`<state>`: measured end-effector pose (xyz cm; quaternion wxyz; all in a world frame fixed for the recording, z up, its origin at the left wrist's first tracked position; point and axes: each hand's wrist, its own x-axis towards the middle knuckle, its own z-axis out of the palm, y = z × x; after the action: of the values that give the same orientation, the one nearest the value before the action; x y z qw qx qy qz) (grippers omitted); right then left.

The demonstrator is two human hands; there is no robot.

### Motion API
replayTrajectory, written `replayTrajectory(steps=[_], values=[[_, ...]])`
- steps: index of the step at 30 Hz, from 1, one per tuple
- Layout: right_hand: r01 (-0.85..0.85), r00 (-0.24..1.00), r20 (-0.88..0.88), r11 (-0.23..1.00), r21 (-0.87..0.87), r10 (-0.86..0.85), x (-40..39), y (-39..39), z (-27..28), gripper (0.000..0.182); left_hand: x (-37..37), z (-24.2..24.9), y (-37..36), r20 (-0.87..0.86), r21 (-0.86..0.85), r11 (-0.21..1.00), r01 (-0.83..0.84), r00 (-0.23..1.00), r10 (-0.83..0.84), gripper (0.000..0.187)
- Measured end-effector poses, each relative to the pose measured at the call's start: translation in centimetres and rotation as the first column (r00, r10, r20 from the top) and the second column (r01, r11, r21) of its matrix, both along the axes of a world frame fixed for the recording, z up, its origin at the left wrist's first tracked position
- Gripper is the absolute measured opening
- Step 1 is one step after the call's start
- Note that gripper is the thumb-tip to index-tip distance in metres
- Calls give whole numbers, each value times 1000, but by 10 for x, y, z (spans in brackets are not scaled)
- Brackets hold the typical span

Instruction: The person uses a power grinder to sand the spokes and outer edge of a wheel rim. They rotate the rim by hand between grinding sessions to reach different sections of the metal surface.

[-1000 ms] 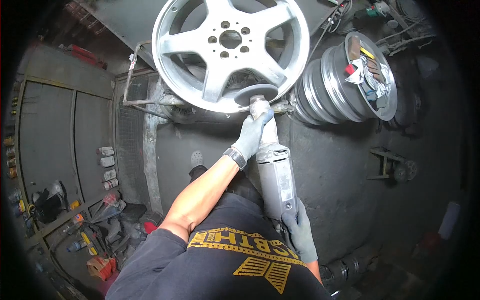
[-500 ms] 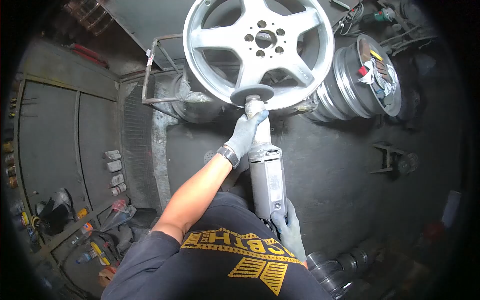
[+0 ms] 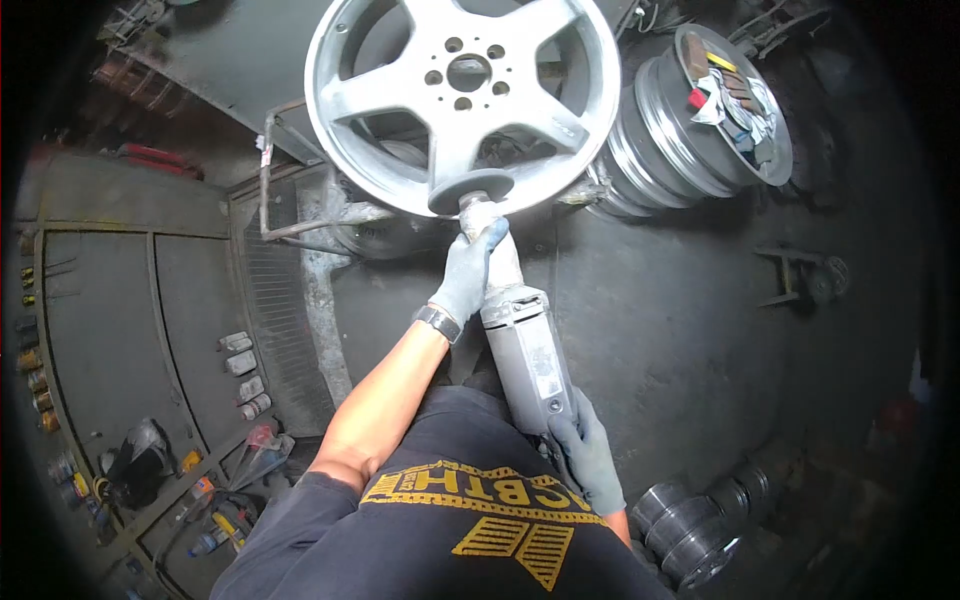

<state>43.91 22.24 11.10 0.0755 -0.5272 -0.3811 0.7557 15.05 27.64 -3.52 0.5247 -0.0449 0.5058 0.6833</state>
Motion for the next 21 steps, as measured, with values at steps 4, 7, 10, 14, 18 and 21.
replayTrajectory(steps=[4,7,10,14,18,21], values=[[-89,991,110,982,167,72,25,40,16,59,38,7,44,122,74,997,-23,992,14,47],[-170,980,149,944,283,132,41,64,16,57,54,5,73,97,125,992,-24,995,12,31],[-175,974,177,963,205,139,46,78,25,59,60,5,81,93,115,993,-36,995,25,31],[-242,961,190,940,239,199,46,83,17,57,55,1,69,55,87,993,-85,995,81,31],[-289,957,52,939,186,285,53,87,-12,59,37,1,35,-5,-26,992,-126,992,126,44],[-357,934,62,921,156,351,30,106,8,60,29,16,27,42,-33,985,-170,984,171,35]])
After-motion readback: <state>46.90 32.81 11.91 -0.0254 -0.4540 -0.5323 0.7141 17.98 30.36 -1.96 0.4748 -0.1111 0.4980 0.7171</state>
